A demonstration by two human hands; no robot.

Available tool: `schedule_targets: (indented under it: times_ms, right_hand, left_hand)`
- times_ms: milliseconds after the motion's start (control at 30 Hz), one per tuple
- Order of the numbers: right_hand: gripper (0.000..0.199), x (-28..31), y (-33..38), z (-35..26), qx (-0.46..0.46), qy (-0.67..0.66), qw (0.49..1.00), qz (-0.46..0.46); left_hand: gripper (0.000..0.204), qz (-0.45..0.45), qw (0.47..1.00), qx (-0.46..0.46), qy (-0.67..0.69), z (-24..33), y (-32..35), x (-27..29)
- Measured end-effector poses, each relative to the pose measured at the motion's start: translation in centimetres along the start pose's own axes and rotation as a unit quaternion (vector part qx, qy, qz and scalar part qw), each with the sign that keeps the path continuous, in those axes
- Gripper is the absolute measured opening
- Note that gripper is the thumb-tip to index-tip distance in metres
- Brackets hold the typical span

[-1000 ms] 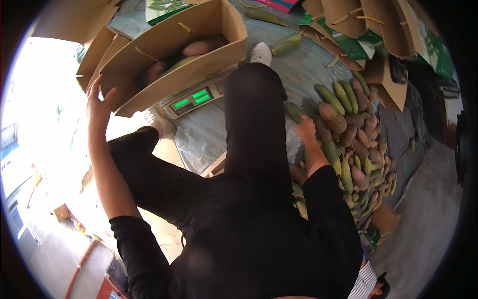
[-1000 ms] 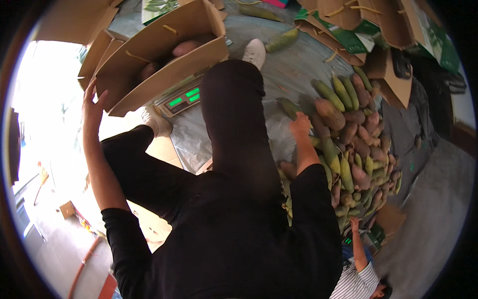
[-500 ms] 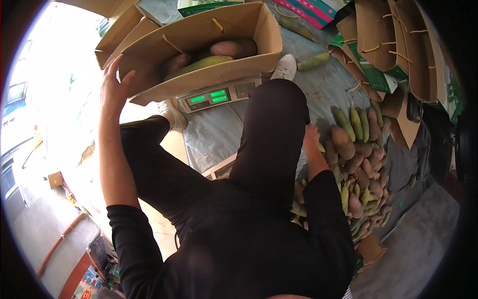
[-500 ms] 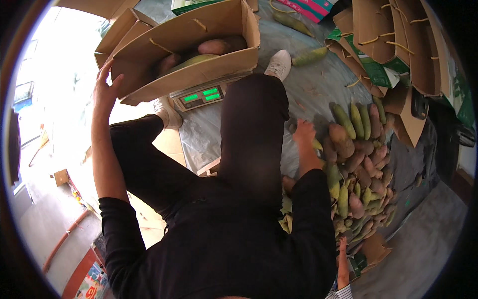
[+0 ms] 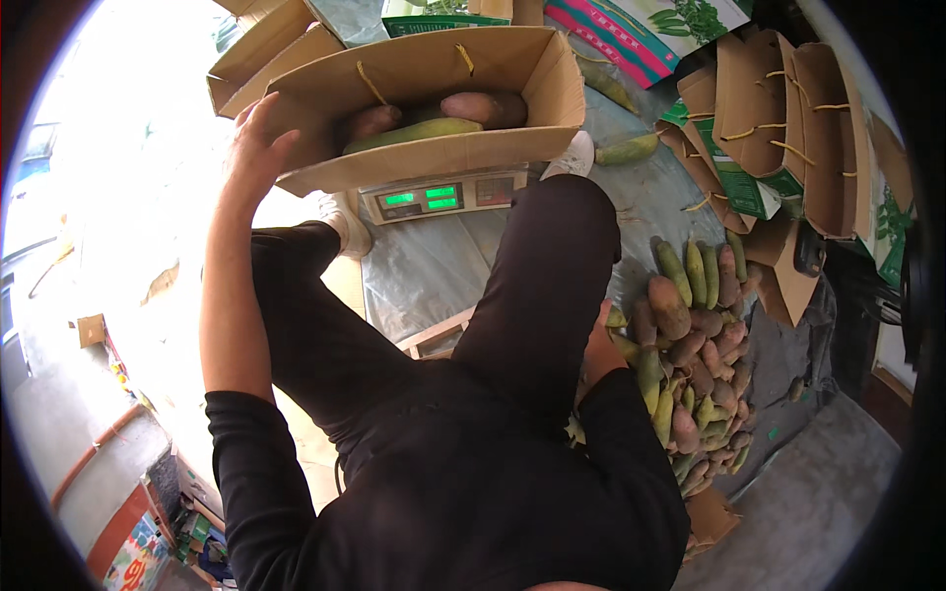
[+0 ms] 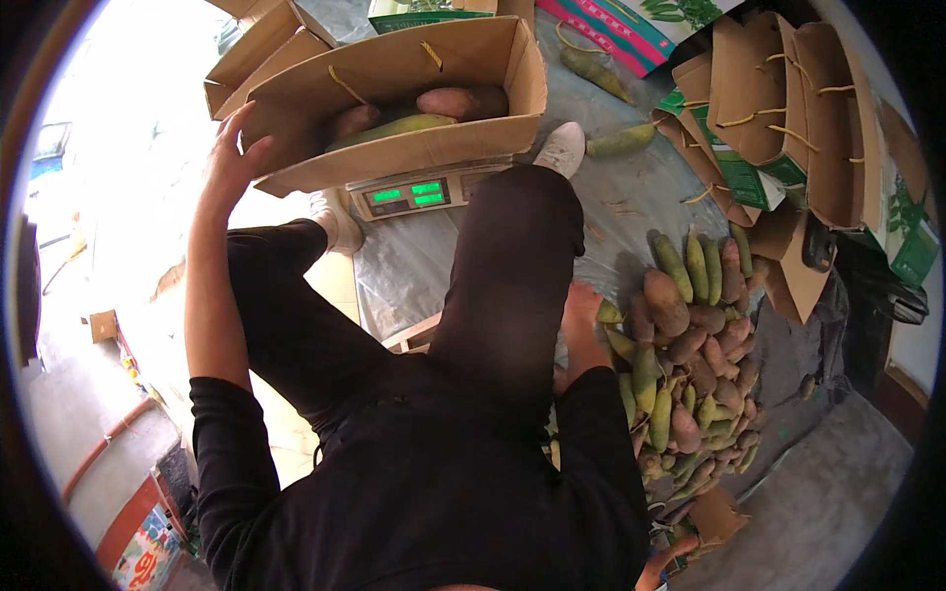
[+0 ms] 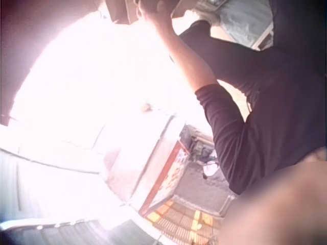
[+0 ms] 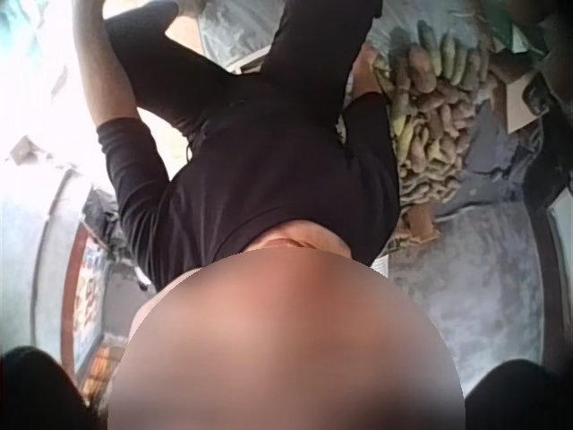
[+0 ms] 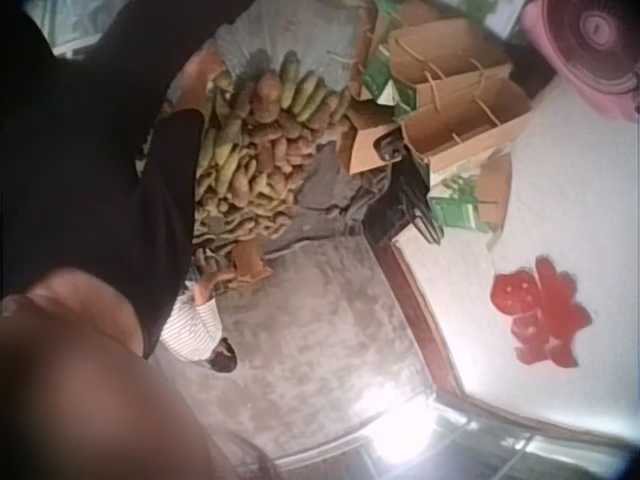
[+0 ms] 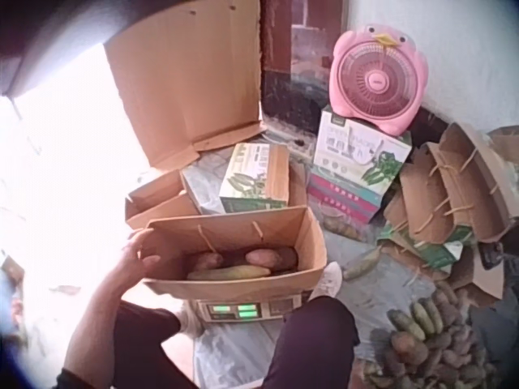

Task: Sort wax gourds from a pile on the floor, weigh them in a paper bag on a digital scale, and place them into shipping boxes.

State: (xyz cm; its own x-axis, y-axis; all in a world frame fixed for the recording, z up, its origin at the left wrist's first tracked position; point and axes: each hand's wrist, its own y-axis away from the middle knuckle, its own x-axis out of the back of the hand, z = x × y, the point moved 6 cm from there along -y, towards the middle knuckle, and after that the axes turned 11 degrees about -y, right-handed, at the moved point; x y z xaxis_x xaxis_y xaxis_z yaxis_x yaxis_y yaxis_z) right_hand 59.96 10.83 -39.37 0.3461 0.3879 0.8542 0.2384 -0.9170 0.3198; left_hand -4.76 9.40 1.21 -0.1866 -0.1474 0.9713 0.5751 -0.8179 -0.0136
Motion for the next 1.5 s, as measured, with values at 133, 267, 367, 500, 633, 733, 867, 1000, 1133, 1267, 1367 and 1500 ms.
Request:
schedule_targets:
  times_ms: [133,267,367,500,633,733,867,1000,1133,1267,1367,1500]
  right_hand:
    - [0.031,8.0,-2.2,-12.4,-0.024,0.224,0.968,-0.110]
    - [0.046,13.5,-1.5,-11.2,-0.083,0.096,0.992,-0.003]
    - [0.049,15.8,-0.4,-10.9,-0.066,0.006,0.995,0.076]
    - [0.042,17.2,-0.5,-8.9,-0.024,-0.058,0.982,0.177]
    - [0.043,19.1,-1.8,-6.5,-0.056,-0.383,0.887,0.251]
    - [0.040,24.0,-2.3,-14.0,-0.058,-0.525,0.808,0.262]
    - [0.039,32.6,-2.5,-21.2,0.038,-0.548,0.761,0.345]
    - [0.037,38.0,-2.7,-29.3,0.180,-0.644,0.679,0.303]
    - [0.034,38.6,-5.7,-34.8,0.234,-0.709,0.636,0.198]
    - [0.033,35.3,-8.6,-41.2,0.235,-0.721,0.650,0.057]
    - [0.035,32.8,-9.5,-43.1,0.220,-0.649,0.728,-0.004]
    - [0.035,30.7,-9.9,-40.6,0.170,-0.564,0.808,0.011]
  left_hand:
    - [0.057,0.012,0.999,0.032,-0.025,-3.4,2.6,2.2]
    - [0.058,0.001,1.000,0.029,0.005,-2.9,2.0,1.4]
    - [0.057,0.016,1.000,-0.001,0.004,-3.1,1.5,1.1]
    - [0.059,0.030,0.999,-0.011,-0.004,-5.0,1.0,-0.1]
    - [0.058,0.018,1.000,0.001,0.007,-3.9,1.1,0.0]
    - [0.059,0.012,1.000,0.015,-0.007,-4.5,2.1,0.8]
    - [0.059,0.011,1.000,0.010,-0.013,-4.1,1.8,0.7]
    - [0.059,0.011,1.000,0.011,0.004,-4.6,1.6,0.1]
    - [0.060,0.020,1.000,0.005,-0.004,-4.3,1.6,0.2]
    - [0.060,0.014,0.999,-0.004,-0.037,-4.2,1.5,0.7]
    - [0.059,-0.005,1.000,0.017,-0.010,-3.9,1.2,0.3]
    - [0.059,0.001,0.999,0.010,-0.039,-4.4,1.3,0.2]
